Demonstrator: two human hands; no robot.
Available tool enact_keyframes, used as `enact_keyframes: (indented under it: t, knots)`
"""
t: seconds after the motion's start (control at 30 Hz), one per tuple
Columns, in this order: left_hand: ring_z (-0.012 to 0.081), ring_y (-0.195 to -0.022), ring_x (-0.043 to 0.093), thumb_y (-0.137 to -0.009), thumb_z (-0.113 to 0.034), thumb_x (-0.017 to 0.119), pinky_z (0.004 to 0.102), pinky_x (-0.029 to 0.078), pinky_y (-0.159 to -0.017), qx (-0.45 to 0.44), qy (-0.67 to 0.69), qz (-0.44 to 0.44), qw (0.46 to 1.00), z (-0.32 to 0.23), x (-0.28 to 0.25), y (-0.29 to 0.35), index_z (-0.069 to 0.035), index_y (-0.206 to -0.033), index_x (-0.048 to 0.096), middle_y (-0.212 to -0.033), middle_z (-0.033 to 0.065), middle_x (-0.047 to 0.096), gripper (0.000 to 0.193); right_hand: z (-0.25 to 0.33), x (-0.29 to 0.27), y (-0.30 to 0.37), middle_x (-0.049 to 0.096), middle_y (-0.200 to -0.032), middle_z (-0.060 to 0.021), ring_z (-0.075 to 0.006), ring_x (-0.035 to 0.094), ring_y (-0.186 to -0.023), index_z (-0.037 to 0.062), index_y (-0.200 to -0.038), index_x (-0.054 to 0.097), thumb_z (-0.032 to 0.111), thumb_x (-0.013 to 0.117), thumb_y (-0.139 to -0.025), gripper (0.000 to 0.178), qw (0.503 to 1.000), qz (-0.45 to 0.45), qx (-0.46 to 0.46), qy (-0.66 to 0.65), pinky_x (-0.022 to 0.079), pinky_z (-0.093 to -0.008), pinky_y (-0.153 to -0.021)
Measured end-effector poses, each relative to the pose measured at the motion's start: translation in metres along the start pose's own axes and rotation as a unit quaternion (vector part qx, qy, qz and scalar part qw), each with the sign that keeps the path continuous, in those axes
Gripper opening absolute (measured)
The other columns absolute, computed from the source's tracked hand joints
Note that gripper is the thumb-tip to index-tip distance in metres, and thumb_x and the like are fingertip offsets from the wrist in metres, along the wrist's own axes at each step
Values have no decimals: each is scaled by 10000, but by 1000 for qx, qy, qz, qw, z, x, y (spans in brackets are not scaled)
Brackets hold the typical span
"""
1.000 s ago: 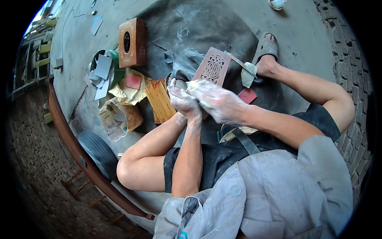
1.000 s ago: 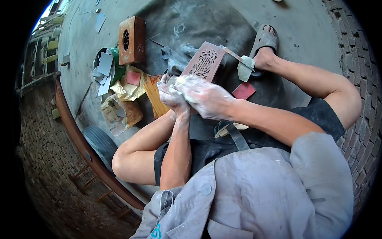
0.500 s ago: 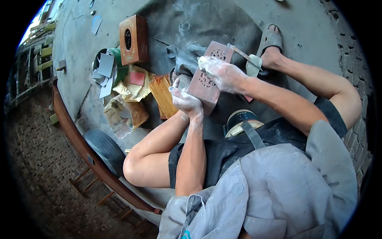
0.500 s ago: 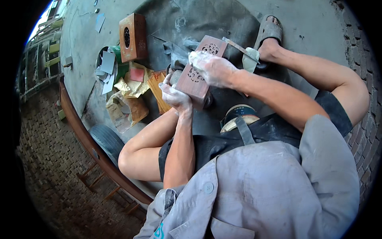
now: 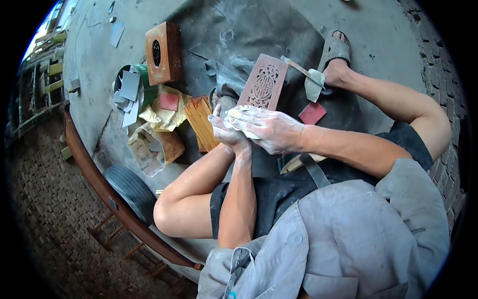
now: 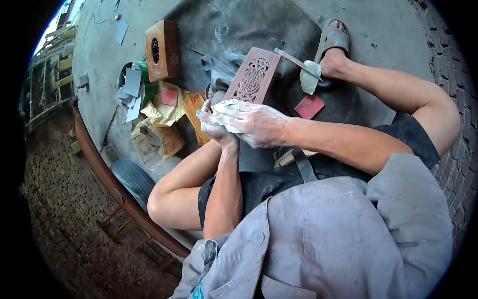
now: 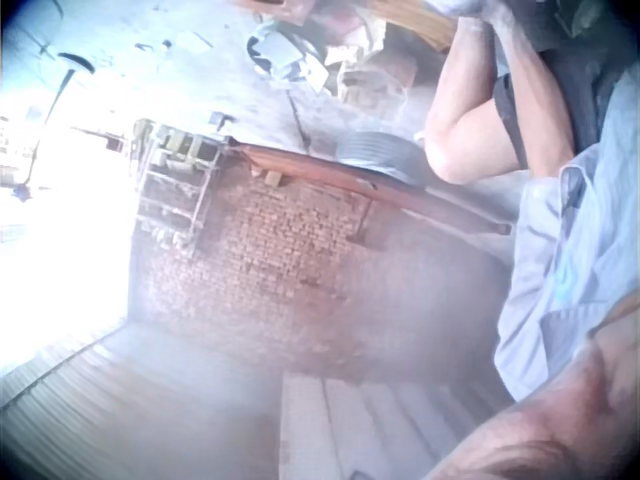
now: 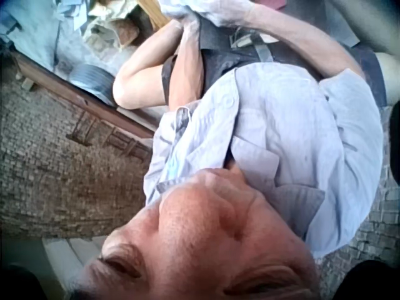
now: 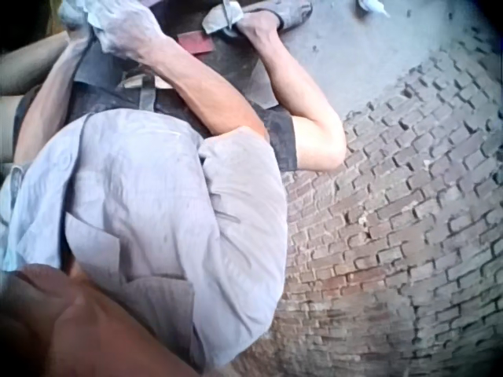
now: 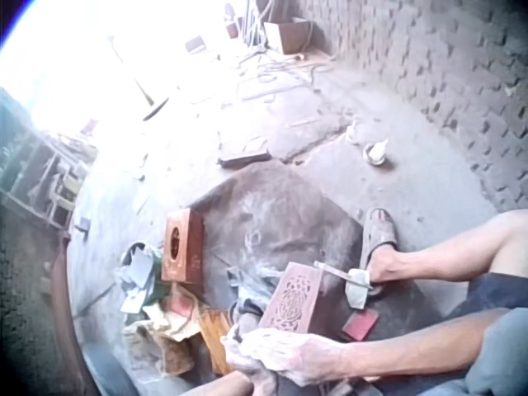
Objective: The person sits on the floor and sands a rectangular wooden block with a carved design using a sanding block. They repeatedly rub the surface and edges of the block, turning it over to work on different sides.
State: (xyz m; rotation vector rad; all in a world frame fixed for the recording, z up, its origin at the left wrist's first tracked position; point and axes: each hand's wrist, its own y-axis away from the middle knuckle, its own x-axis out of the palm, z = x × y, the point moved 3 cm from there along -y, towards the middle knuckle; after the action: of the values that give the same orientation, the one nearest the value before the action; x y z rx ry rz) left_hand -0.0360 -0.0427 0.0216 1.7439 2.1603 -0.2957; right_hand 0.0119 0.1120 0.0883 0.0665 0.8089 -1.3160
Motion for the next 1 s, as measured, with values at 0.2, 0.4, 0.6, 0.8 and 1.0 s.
enact_keyframes:
  t: [0.2, 0.4, 0.6, 0.8, 1.0]
  knots:
    - [243, -905, 719, -1164, -495, 253, 353, 591, -832, 18, 39, -10, 999, -5, 3, 3, 113, -1252, 648, -1012, 185, 749, 731, -14, -7, -14, 679, -1276, -240, -392, 642, -1286, -67, -1278, 645, 80, 629, -871, 433, 996, 60, -9, 72, 470, -471, -1167]
    - [215, -881, 710, -1162, -468, 276, 342, 587, -767, 80, -30, -17, 996, 15, -3, -4, 99, -1266, 633, -952, 150, 745, 678, -49, -7, -11, 660, -1320, -263, -402, 633, -1299, -95, -1314, 624, 79, 664, -851, 497, 998, 35, 19, 56, 503, -450, -1136]
    - [237, -939, 712, -1162, -454, 262, 342, 583, -821, 44, -21, -23, 999, -2, -4, 3, 118, -1223, 657, -1023, 184, 746, 698, 18, 3, -5, 630, -1394, -279, -404, 616, -1334, -76, -1355, 615, 94, 675, -853, 533, 1000, -3, 4, -20, 460, -447, -1185]
    - [232, -873, 677, -1164, -477, 229, 339, 556, -769, 117, -64, -58, 989, 9, -1, -3, 114, -1151, 689, -955, 180, 730, 749, -51, -3, 0, 637, -1353, -292, -431, 611, -1312, -81, -1305, 623, 78, 655, -901, 435, 992, 91, 72, 42, 478, -455, -1156]
    - [190, -630, 590, -1163, -493, 220, 312, 511, -615, 91, -57, -68, 992, -1, -2, 1, 90, -1083, 706, -730, 89, 663, 763, -28, -17, 21, 649, -1329, -313, -421, 648, -1268, -102, -1321, 624, 41, 576, -910, 438, 999, 16, 4, 28, 500, -458, -1137]
